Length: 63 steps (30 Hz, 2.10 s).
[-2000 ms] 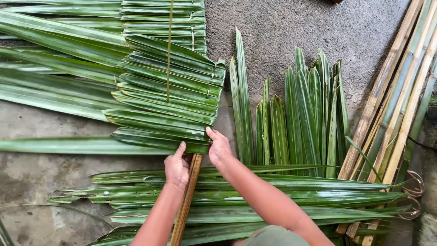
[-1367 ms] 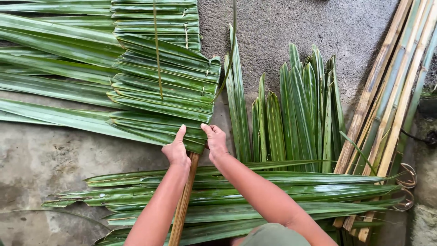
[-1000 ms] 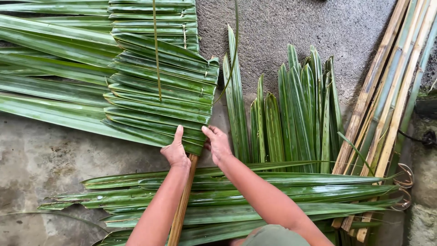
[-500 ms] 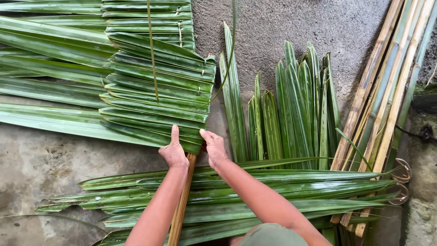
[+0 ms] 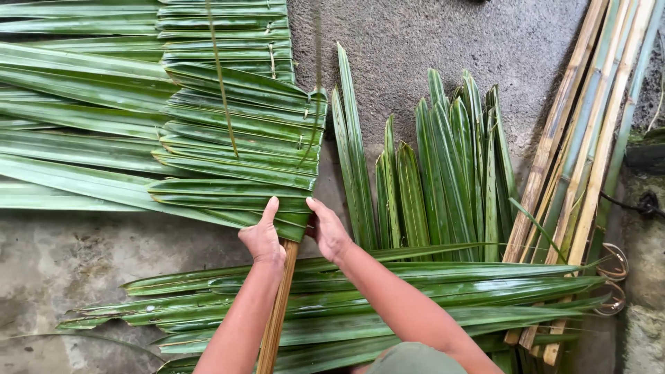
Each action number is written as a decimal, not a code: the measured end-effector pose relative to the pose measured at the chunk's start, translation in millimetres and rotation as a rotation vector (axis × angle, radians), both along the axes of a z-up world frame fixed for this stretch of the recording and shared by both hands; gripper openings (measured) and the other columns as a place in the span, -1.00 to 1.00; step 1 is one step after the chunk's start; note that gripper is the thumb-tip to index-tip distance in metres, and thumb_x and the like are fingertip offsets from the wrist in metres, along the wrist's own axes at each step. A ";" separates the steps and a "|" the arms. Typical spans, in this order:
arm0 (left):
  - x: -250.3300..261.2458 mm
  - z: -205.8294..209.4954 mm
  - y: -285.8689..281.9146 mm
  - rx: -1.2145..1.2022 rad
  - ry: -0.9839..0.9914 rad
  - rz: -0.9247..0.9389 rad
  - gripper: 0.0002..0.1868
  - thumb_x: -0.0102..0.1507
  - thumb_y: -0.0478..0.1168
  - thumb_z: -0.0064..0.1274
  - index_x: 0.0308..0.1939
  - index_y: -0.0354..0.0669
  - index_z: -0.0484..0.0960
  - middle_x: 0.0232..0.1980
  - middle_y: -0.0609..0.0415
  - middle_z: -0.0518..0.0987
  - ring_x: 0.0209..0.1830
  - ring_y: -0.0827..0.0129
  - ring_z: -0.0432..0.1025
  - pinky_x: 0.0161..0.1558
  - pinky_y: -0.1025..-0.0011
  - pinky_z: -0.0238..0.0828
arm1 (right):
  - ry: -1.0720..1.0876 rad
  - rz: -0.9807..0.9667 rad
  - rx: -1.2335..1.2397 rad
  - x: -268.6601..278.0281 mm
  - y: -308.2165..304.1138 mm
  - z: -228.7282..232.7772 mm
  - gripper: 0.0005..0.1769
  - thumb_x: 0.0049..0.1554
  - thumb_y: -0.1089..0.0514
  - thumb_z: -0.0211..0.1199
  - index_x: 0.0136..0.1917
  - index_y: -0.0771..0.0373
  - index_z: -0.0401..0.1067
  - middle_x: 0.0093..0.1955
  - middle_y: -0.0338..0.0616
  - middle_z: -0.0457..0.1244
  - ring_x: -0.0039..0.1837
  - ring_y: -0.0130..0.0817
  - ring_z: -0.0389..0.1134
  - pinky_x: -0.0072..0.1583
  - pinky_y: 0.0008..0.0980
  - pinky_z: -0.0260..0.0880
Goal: Weave palm leaves onto a bamboo pole to create a thatched panel
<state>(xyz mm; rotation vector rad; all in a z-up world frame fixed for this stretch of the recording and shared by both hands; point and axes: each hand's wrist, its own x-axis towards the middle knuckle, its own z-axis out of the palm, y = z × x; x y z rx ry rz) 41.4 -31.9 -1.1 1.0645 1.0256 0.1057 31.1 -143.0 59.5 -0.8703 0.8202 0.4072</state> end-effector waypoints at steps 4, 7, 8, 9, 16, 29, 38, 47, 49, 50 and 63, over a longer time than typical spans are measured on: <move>6.8 58.1 6.0 0.000 0.005 0.026 -0.37 -0.13 -0.38 0.61 -0.03 -0.40 0.66 -0.07 -0.10 0.69 0.01 0.27 0.60 0.08 0.23 0.50 | 0.076 -0.221 0.415 5.4 12.6 9.2 -0.60 0.22 -0.08 0.14 0.22 0.14 0.49 0.17 -0.02 0.37 0.18 -0.07 0.39 0.25 -0.05 0.38; 13.3 74.2 8.5 0.019 0.020 0.022 -0.37 -0.13 -0.39 0.61 -0.02 -0.33 0.68 -0.07 -0.07 0.69 0.01 0.29 0.59 0.06 0.23 0.53 | 0.082 -0.288 0.580 11.7 17.5 18.4 -0.52 0.18 -0.13 0.14 0.17 0.23 0.51 0.13 0.06 0.37 0.16 0.01 0.40 0.26 0.07 0.39; 14.4 81.6 8.6 0.019 0.018 0.031 -0.37 -0.14 -0.38 0.61 -0.02 -0.34 0.67 -0.08 -0.07 0.69 0.01 0.31 0.59 0.07 0.23 0.52 | 0.084 -0.292 0.586 12.5 20.8 21.0 -0.50 0.18 -0.14 0.16 0.17 0.28 0.50 0.13 0.10 0.37 0.16 0.03 0.41 0.26 0.09 0.40; 18.6 88.4 7.4 0.017 0.013 0.040 -0.36 -0.15 -0.37 0.61 -0.03 -0.34 0.67 -0.09 -0.07 0.69 0.00 0.32 0.59 0.09 0.22 0.50 | 0.081 -0.294 0.590 16.6 22.7 23.2 -0.48 0.17 -0.15 0.17 0.16 0.33 0.48 0.13 0.14 0.38 0.16 0.05 0.41 0.26 0.11 0.40; 11.6 100.8 12.5 0.046 0.037 0.064 -0.37 -0.19 -0.35 0.64 -0.12 -0.43 0.67 -0.19 -0.10 0.67 -0.11 0.35 0.60 0.03 0.29 0.49 | 0.109 -0.283 0.499 15.8 32.9 37.3 -0.40 0.13 -0.19 0.18 0.19 0.35 0.48 0.13 0.11 0.40 0.12 0.01 0.45 0.23 0.05 0.45; 4.1 85.6 24.4 0.080 0.033 0.072 -0.45 -0.15 -0.34 0.63 -0.16 -0.40 0.67 -0.25 -0.04 0.65 -0.23 0.40 0.58 -0.01 0.41 0.47 | 0.067 -0.262 0.611 14.2 31.8 19.3 -0.45 0.10 -0.14 0.14 0.16 0.32 0.50 0.10 0.04 0.39 0.10 0.01 0.42 0.29 0.07 0.37; 5.5 53.1 27.0 0.100 0.086 0.049 -0.48 -0.08 -0.22 0.63 -0.25 -0.43 0.64 -0.34 -0.05 0.62 -0.30 0.43 0.55 -0.05 0.40 0.47 | 0.052 -0.162 0.414 8.8 16.6 -41.7 -0.66 0.08 0.02 0.18 0.05 0.18 0.56 0.00 -0.12 0.38 0.05 -0.16 0.39 0.17 -0.20 0.36; -14.0 -18.3 33.9 0.135 0.127 0.039 -0.41 0.01 -0.07 0.63 -0.27 -0.46 0.60 -0.37 -0.06 0.59 -0.30 0.45 0.52 -0.08 0.31 0.49 | -0.006 0.063 -0.116 -11.6 8.4 -90.4 -0.66 0.09 0.09 0.47 0.12 0.22 0.60 0.02 -0.08 0.44 0.06 -0.22 0.45 0.10 -0.30 0.42; -15.1 -15.9 33.8 0.159 0.115 0.027 -0.40 0.03 -0.06 0.62 -0.31 -0.50 0.57 -0.43 -0.04 0.55 -0.34 0.52 0.47 -0.09 0.37 0.48 | -0.018 0.025 -0.137 -14.9 6.7 -117.1 -0.66 0.08 0.10 0.50 0.11 0.25 0.61 0.03 -0.08 0.45 0.06 -0.24 0.45 0.13 -0.27 0.41; -15.9 -20.5 35.1 0.151 0.112 0.024 -0.43 0.04 -0.08 0.61 -0.28 -0.49 0.59 -0.41 -0.04 0.57 -0.34 0.48 0.51 -0.10 0.37 0.49 | -0.024 0.017 -0.148 -16.5 6.5 -126.8 -0.67 0.09 0.10 0.50 0.11 0.22 0.62 0.04 -0.11 0.45 0.07 -0.27 0.45 0.14 -0.28 0.42; -4.2 51.7 28.5 0.076 0.095 0.080 -0.44 -0.01 -0.17 0.62 -0.14 -0.46 0.65 -0.25 -0.08 0.66 -0.20 0.39 0.61 -0.03 0.36 0.52 | -0.035 -0.003 -0.246 -7.6 4.1 -96.2 -0.71 0.02 0.13 0.57 -0.02 0.23 0.60 -0.21 -0.19 0.45 -0.21 -0.46 0.49 -0.14 -0.44 0.58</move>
